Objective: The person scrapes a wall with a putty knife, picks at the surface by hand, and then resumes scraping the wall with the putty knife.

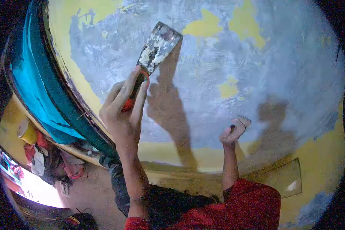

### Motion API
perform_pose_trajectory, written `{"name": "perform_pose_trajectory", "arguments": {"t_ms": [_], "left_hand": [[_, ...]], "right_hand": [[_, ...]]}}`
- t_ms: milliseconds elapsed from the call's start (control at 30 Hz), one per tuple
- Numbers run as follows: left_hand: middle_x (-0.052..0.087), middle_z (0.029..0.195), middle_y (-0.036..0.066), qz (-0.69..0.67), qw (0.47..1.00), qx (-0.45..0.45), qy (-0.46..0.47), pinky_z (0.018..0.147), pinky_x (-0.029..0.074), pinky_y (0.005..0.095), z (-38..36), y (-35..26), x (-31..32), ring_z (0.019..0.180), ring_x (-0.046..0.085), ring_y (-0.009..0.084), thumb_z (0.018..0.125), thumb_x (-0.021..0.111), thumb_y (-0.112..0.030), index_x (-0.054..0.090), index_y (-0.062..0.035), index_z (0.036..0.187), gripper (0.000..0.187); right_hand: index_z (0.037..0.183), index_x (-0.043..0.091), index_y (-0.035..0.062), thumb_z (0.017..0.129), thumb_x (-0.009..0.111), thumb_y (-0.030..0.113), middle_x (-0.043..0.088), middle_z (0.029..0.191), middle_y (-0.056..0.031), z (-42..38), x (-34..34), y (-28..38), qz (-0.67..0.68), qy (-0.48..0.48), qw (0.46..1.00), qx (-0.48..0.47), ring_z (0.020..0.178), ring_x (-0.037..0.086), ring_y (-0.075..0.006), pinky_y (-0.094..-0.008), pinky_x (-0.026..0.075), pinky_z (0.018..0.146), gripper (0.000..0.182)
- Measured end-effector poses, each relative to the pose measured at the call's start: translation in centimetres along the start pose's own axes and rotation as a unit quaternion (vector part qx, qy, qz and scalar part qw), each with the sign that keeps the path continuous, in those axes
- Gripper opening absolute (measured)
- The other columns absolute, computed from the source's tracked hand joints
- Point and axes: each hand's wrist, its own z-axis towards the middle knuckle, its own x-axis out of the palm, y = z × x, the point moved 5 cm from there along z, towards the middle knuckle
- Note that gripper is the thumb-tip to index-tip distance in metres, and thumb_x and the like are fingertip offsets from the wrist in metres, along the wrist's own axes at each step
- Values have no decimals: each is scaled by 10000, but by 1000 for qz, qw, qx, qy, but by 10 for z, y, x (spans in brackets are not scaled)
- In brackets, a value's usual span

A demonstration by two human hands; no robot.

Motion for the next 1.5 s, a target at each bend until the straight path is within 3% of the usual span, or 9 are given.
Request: {"name": "perform_pose_trajectory", "arguments": {"t_ms": [267,300,333,367,400,433,833,1200,1500], "left_hand": [[765,998,116,20,999,27,20,780,539,286,6,-9,5,870,698,131,905,783,-70,756,-43,1217,315],[764,997,103,28,999,21,31,800,538,287,2,-10,8,885,695,125,920,766,-62,743,-23,1232,315],[764,997,103,29,999,21,33,800,538,287,-1,-8,9,885,695,125,920,766,-62,743,-23,1232,315],[763,996,98,24,999,11,34,804,539,286,-3,-1,9,886,697,126,925,761,-65,744,-26,1229,307],[763,996,93,20,999,1,36,808,540,285,-1,3,8,888,698,126,929,757,-68,745,-30,1225,299],[763,996,93,23,999,4,40,808,540,285,-1,1,10,888,698,126,929,757,-68,745,-30,1225,299],[757,929,120,53,998,38,0,725,528,273,1,-15,8,811,678,106,858,818,-48,774,-90,1202,349],[710,872,86,109,993,37,9,708,523,297,-8,-32,3,743,638,129,931,763,-118,741,-74,1193,267],[758,930,132,37,999,18,-7,727,542,291,-4,-28,5,784,683,114,868,819,-75,778,-86,1175,310]], "right_hand": [[1074,539,74,1039,509,449,563,1022,-135,-2,15,10,-18,-5,1000,-13,914,476,-291,-458,406,825,377],[1077,540,76,1035,513,439,565,1014,-133,-6,21,12,130,-175,965,148,906,479,-292,-458,407,822,367],[1080,541,77,1032,516,429,566,1006,-132,-19,26,5,266,-332,855,297,898,481,-292,-458,408,819,357],[1080,541,77,1032,516,429,566,1006,-132,-22,14,-10,267,-335,853,297,898,481,-292,-458,408,819,357],[1077,544,76,1030,514,416,565,1004,-129,-11,-2,-14,128,-180,964,146,900,481,-291,-458,409,816,344],[1073,548,76,1028,513,403,564,1001,-127,-5,1,-4,-21,-10,1000,-13,902,481,-290,-458,410,813,332],[1026,562,66,1021,501,375,581,1003,-119,2,-2,2,-3,-20,999,-31,900,505,-295,-461,425,798,314],[1004,563,69,1028,493,366,585,994,-120,-6,0,-2,-19,-31,999,-19,874,509,-299,-457,419,789,307],[1013,565,61,1038,500,408,585,985,-121,-3,2,2,-16,-23,999,-21,882,514,-301,-458,427,791,354]]}}
